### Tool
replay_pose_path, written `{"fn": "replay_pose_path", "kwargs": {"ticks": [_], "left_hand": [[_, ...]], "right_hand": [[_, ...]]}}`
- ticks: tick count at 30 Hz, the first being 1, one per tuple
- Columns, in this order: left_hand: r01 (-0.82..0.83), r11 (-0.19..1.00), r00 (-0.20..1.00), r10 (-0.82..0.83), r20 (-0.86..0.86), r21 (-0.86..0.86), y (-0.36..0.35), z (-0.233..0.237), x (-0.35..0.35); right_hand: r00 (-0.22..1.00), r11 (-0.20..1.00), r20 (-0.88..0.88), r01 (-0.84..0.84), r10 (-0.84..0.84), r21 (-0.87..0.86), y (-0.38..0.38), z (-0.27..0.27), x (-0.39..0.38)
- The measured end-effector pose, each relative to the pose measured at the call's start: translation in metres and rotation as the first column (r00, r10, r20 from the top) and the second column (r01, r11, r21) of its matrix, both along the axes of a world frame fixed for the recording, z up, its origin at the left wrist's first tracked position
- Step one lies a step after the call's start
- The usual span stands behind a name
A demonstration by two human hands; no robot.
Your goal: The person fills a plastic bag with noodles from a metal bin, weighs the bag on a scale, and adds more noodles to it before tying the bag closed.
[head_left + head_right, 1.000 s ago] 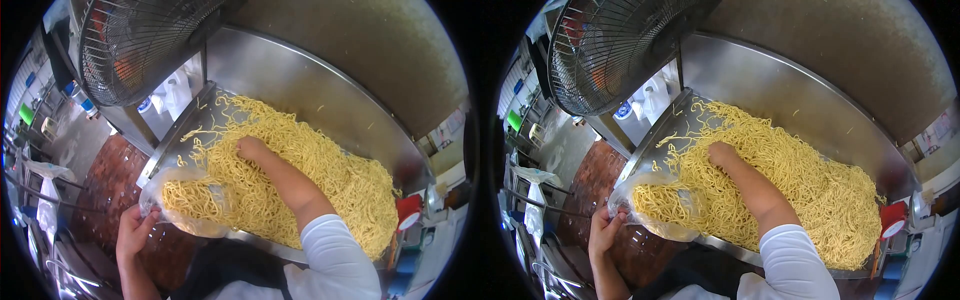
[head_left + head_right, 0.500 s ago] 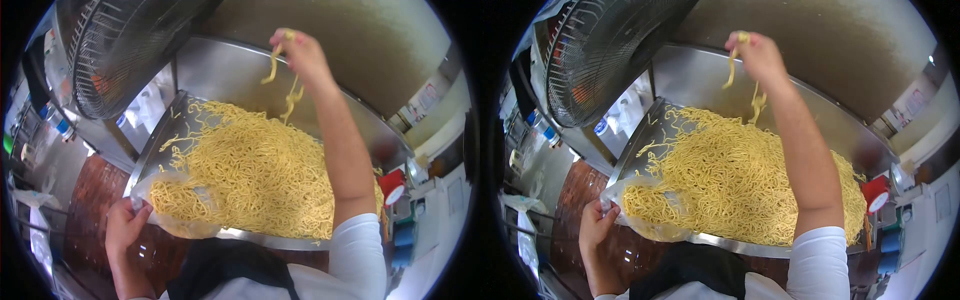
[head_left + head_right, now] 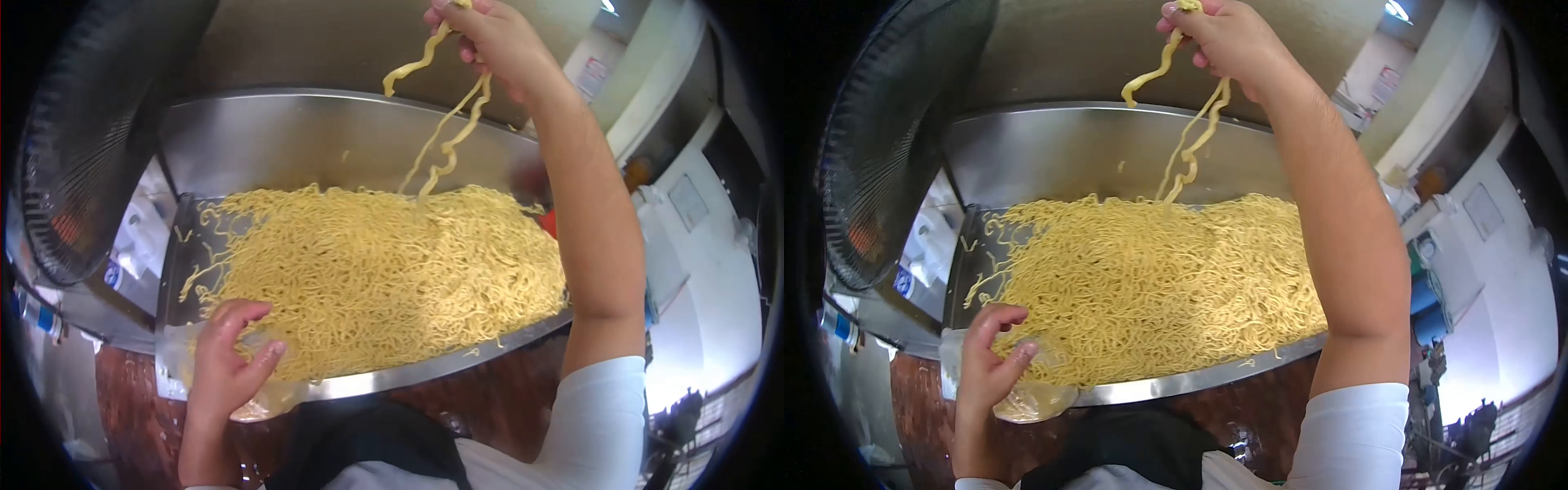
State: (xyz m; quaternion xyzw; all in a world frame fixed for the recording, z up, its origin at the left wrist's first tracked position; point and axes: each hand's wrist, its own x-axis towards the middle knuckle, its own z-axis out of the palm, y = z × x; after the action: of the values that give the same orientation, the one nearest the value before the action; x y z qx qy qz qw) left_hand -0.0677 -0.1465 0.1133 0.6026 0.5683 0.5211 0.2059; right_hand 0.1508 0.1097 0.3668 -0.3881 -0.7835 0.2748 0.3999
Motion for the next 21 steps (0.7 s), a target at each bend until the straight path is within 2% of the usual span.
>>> {"fn": "replay_pose_path", "kwargs": {"ticks": [1, 2, 4, 5, 10, 12, 13, 14, 16, 18, 19, 20, 21], "left_hand": [[0.077, 0.997, 0.975, -0.075, -0.210, 0.003, 0.009, 0.001, 0.012], [0.104, 0.995, 0.972, -0.100, -0.212, 0.005, 0.016, -0.002, 0.022], [0.097, 0.989, 0.990, -0.107, -0.088, -0.116, 0.022, -0.014, 0.037], [0.065, 0.992, 0.996, -0.072, -0.051, -0.112, 0.026, -0.019, 0.045], [-0.022, 0.976, 1.000, 0.024, 0.008, -0.216, 0.044, -0.044, 0.087], [-0.092, 0.942, 0.990, 0.122, 0.076, -0.324, 0.054, -0.052, 0.111], [-0.104, 0.927, 0.981, 0.156, 0.118, -0.361, 0.060, -0.052, 0.127], [-0.120, 0.923, 0.979, 0.171, 0.110, -0.366, 0.064, -0.055, 0.141], [-0.198, 0.889, 0.975, 0.222, 0.010, -0.413, 0.070, -0.060, 0.164], [-0.252, 0.871, 0.963, 0.268, -0.021, -0.422, 0.070, -0.060, 0.180], [-0.309, 0.864, 0.951, 0.287, -0.116, -0.396, 0.068, -0.057, 0.183], [-0.375, 0.850, 0.924, 0.314, -0.217, -0.369, 0.062, -0.054, 0.184], [-0.465, 0.823, 0.875, 0.370, -0.313, -0.327, 0.055, -0.051, 0.181]], "right_hand": [[0.997, 0.997, 0.038, 0.061, -0.063, 0.036, 0.006, 0.004, 0.019], [0.989, 0.990, 0.072, 0.121, -0.126, 0.073, 0.012, 0.008, 0.040], [0.980, 0.978, 0.053, 0.188, -0.193, 0.087, 0.033, 0.010, 0.088], [0.973, 0.970, 0.037, 0.224, -0.228, 0.099, 0.046, 0.009, 0.113], [0.971, 0.969, -0.005, 0.238, -0.238, 0.072, 0.146, -0.017, 0.253], [0.938, 0.943, -0.119, 0.332, -0.327, 0.026, 0.186, -0.031, 0.302], [0.916, 0.918, -0.116, 0.392, -0.383, 0.062, 0.208, -0.039, 0.327], [0.921, 0.924, -0.121, 0.378, -0.370, 0.054, 0.230, -0.045, 0.349], [0.869, 0.865, -0.134, 0.491, -0.477, 0.101, 0.276, -0.059, 0.395], [0.885, 0.828, -0.056, 0.453, -0.462, 0.331, 0.332, -0.077, 0.454], [0.861, 0.819, 0.050, 0.461, -0.506, 0.340, 0.386, -0.090, 0.499], [0.692, 0.717, 0.231, 0.580, -0.684, 0.387, 0.366, -0.097, 0.489], [0.722, 0.752, 0.325, 0.401, -0.611, 0.524, 0.392, -0.125, 0.518]]}}
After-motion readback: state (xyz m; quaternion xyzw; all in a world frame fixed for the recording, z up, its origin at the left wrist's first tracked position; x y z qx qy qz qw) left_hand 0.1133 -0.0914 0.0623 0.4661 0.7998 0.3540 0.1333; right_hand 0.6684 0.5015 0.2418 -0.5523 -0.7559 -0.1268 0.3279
